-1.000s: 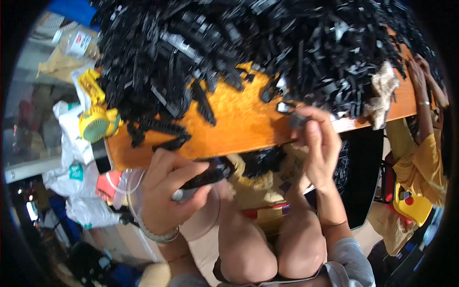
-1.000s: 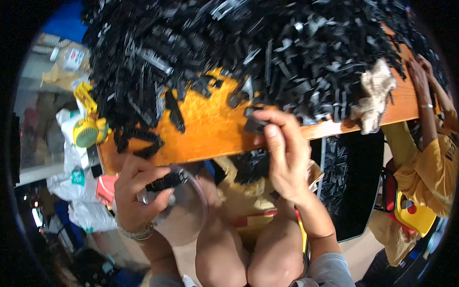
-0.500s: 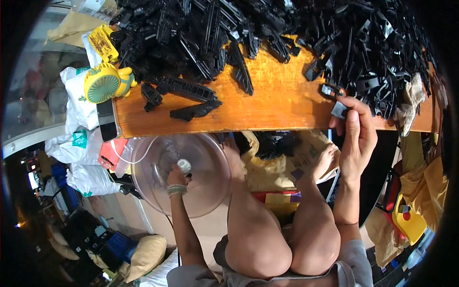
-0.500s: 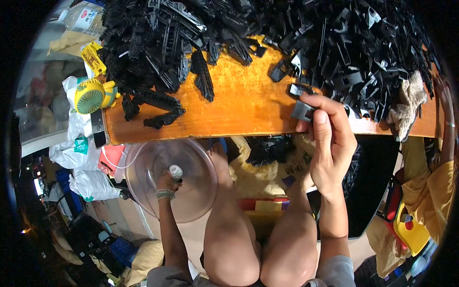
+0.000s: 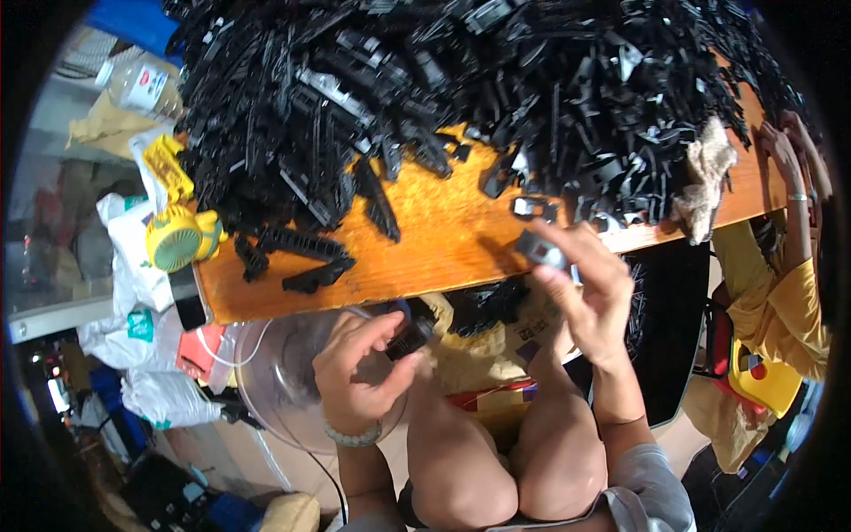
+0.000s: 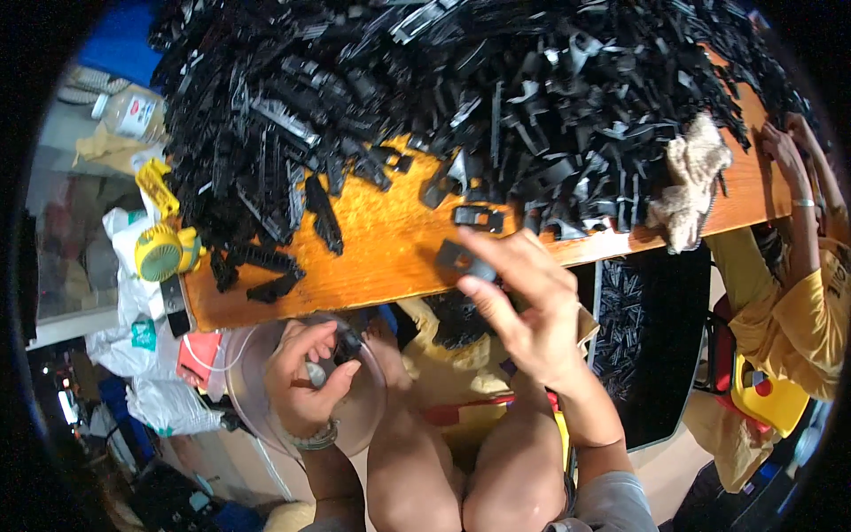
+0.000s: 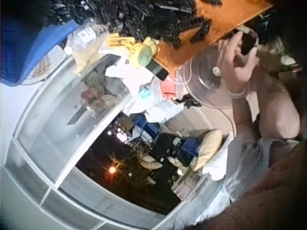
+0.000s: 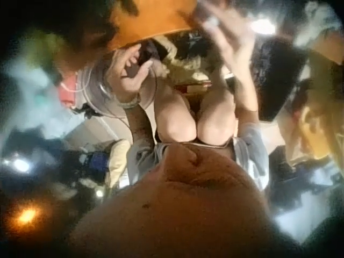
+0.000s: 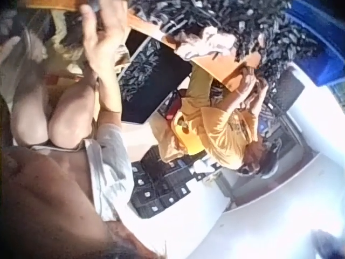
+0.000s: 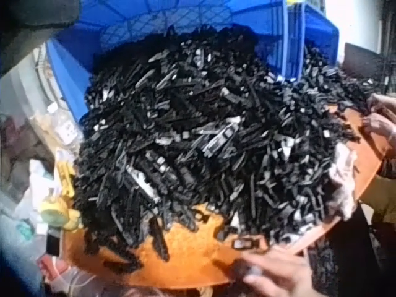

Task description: The person assembles plastic components by picking pieces from a pile and fitting small plastic parts onto plastic frames by hand.

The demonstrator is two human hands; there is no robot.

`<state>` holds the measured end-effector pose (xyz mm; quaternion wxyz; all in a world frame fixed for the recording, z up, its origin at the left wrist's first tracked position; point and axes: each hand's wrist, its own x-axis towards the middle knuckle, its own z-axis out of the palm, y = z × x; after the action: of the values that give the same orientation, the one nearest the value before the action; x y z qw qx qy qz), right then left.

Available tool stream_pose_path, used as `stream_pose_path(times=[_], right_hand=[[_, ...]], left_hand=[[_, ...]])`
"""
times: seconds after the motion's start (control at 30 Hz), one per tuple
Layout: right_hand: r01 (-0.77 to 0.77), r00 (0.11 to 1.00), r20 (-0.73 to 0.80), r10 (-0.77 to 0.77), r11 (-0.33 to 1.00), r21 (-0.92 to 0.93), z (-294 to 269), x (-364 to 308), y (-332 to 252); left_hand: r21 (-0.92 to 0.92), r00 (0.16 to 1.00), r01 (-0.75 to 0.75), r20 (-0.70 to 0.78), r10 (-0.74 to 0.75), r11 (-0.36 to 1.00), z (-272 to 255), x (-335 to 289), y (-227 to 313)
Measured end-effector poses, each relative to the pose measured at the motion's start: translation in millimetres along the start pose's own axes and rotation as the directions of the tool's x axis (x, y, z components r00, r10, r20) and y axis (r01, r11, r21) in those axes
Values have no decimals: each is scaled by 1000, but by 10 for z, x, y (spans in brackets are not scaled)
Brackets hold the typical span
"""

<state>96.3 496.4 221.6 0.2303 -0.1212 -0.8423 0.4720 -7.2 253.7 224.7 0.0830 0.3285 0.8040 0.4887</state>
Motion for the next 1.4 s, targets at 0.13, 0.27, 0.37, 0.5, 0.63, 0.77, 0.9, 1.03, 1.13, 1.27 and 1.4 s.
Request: stream_pose_path(times=[0.13,0.27,0.37,0.5,0.63,0.77,0.9,1.03,1.13,1.27,1.4], right_hand=[[39,997,-71,-42,998,-42,19,-16,27],[-183,981,-61,184,983,35,16,-4,-97],[-22,998,-62,24,999,41,44,22,21],[128,992,16,-128,992,2,141,147,69],[162,981,112,-159,987,-17,247,185,81],[115,988,103,-111,993,-34,259,141,62],[148,986,86,-141,984,-95,379,165,4],[172,985,75,-158,953,-250,354,54,-28],[236,951,224,-214,969,-79,157,-26,-17],[212,969,-50,-241,921,-326,116,104,44],[135,949,-161,-270,812,-568,284,312,28]], left_hand=[[464,889,-332,-138,437,821,363,347,86],[592,832,-405,-78,549,697,597,503,-44],[497,804,-506,-24,594,705,605,472,-49],[415,830,-420,-182,527,807,503,351,-90],[402,939,-244,-128,318,883,350,505,-120],[385,923,-305,-106,370,871,342,518,-117],[332,900,-392,-54,432,858,361,543,-85],[282,913,-390,-6,408,877,257,597,-70],[438,933,-301,-49,357,847,71,595,-204],[701,888,-384,102,449,601,38,876,-103],[642,843,-521,281,459,563,186,944,0]])
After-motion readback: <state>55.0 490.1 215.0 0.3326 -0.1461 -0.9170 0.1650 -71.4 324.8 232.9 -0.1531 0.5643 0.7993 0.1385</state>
